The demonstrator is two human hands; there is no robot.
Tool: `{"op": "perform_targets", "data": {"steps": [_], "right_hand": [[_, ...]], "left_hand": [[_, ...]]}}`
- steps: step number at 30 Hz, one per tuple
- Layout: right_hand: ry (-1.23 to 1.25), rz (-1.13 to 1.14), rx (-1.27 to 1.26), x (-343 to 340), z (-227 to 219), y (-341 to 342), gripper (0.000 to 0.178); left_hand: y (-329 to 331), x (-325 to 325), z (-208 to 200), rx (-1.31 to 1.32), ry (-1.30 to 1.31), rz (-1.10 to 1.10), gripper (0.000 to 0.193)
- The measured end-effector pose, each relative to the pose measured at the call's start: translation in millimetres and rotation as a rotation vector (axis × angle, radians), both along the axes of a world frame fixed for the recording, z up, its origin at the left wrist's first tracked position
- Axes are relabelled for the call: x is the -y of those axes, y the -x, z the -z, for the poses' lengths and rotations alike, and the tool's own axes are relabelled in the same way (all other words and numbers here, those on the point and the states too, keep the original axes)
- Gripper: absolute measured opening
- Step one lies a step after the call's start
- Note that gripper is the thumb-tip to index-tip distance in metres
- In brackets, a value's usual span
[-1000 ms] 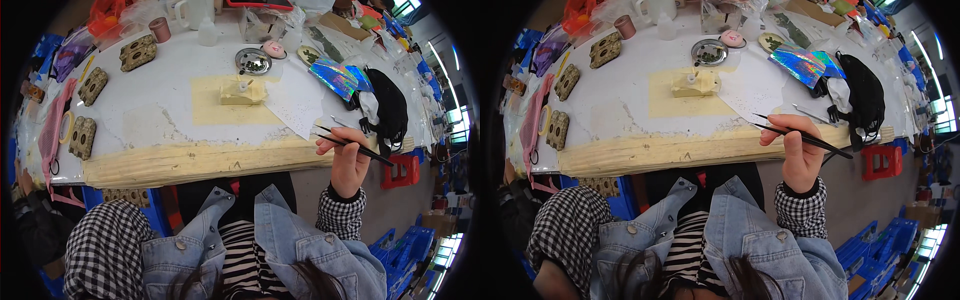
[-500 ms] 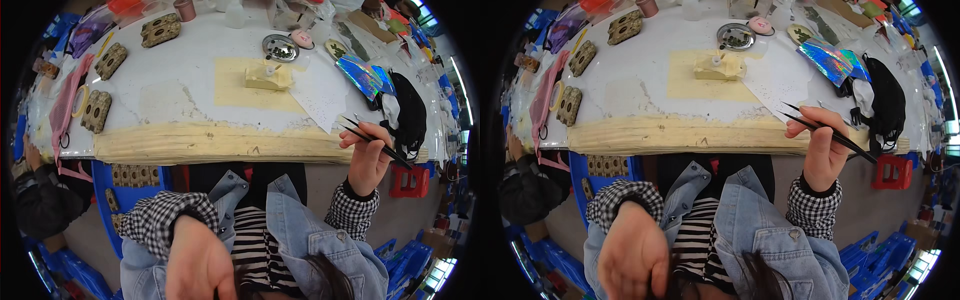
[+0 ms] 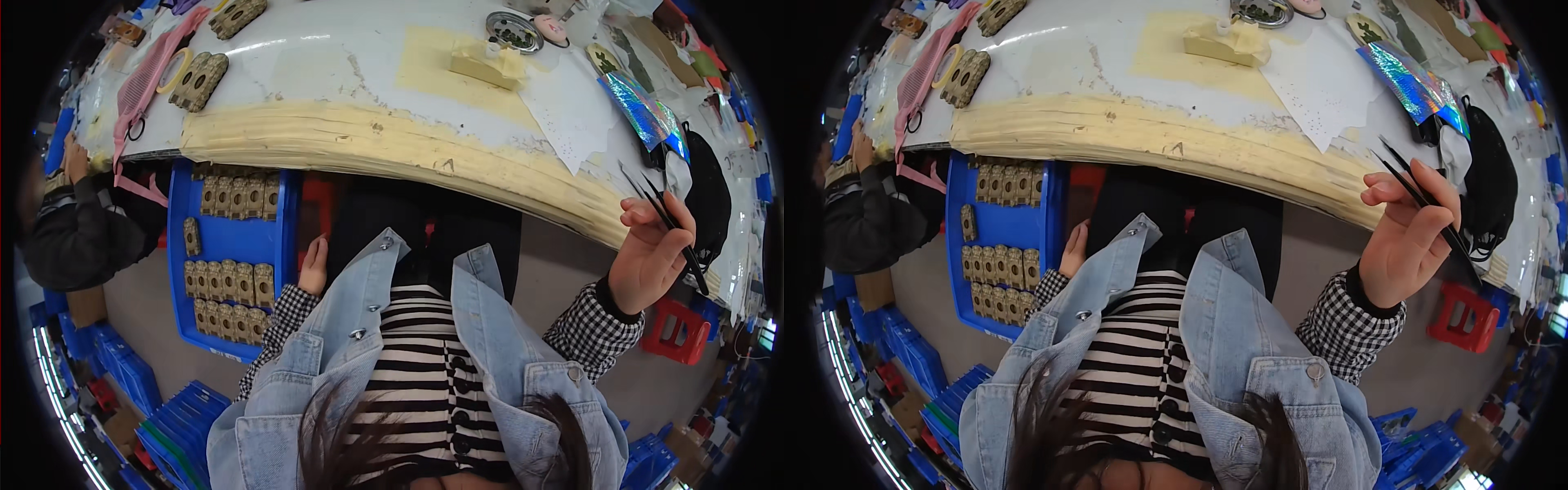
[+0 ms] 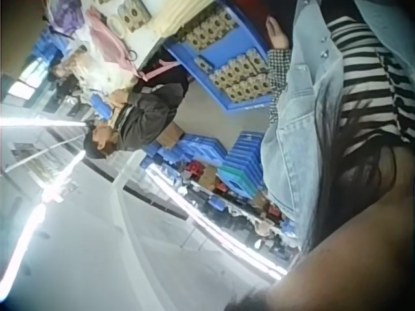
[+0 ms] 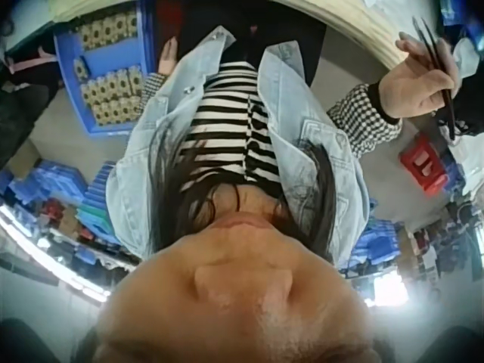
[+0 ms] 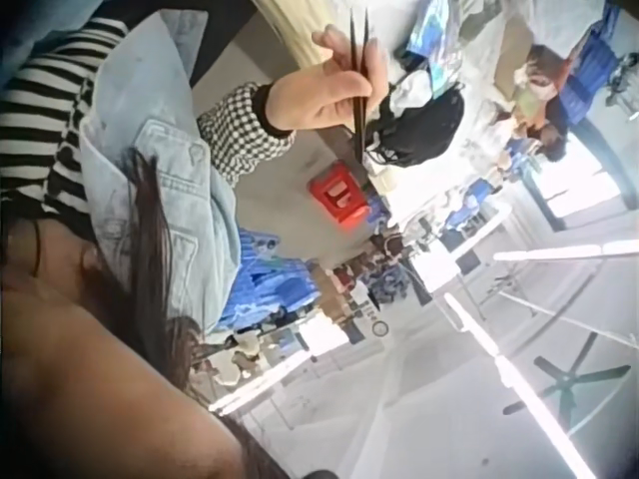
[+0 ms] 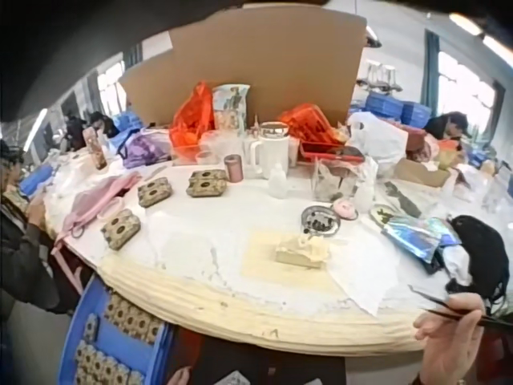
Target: Assembling small plastic parts onto a toy tank body using tweezers in a factory setting.
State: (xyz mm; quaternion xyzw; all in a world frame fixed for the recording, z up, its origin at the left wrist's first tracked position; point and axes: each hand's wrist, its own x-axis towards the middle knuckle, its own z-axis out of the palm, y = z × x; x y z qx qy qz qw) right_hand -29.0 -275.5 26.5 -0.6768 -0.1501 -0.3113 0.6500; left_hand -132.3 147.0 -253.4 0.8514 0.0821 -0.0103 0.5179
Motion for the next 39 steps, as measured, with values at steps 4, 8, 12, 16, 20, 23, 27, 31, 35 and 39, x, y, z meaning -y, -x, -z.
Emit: {"op": "perform_targets", "data": {"steps": [4,8,12,16,20,23,27,31,35,39], "right_hand": [[-0.009,0.033,0.002,13,-2,14,0.049],[-0.005,0.081,-0.046,30,3,16,0.046],[-0.035,0.129,-0.067,35,3,13,0.046],[-0.006,0.129,-0.082,37,0,1,0.045],[-0.008,0.145,-0.068,43,-18,-25,0.045],[0.107,0.043,-0.029,26,-35,-49,0.044],[0.044,0.040,-0.033,30,-75,-75,0.044],[0.065,-0.005,0.081,13,-41,-41,0.045],[-0.100,0.142,0.094,8,-19,-25,0.046],[0.151,-0.090,0.245,18,-26,2,0.044]], "left_hand": [[-14,-2,7,-0.447,-0.050,-0.071,0.052],[-23,11,6,-0.454,-0.094,-0.007,0.053],[-37,18,4,-0.433,-0.120,0.021,0.053],[-66,19,-3,-0.407,-0.153,0.053,0.053],[-102,19,-15,-0.382,-0.203,0.085,0.053],[-109,8,-18,-0.395,-0.234,0.077,0.053],[-135,8,-22,-0.385,-0.242,0.113,0.054],[-147,-9,-16,-0.264,-0.298,0.109,0.054],[-162,-3,-13,-0.156,-0.319,0.105,0.054],[-168,1,-24,-0.051,-0.332,0.135,0.054]]}}
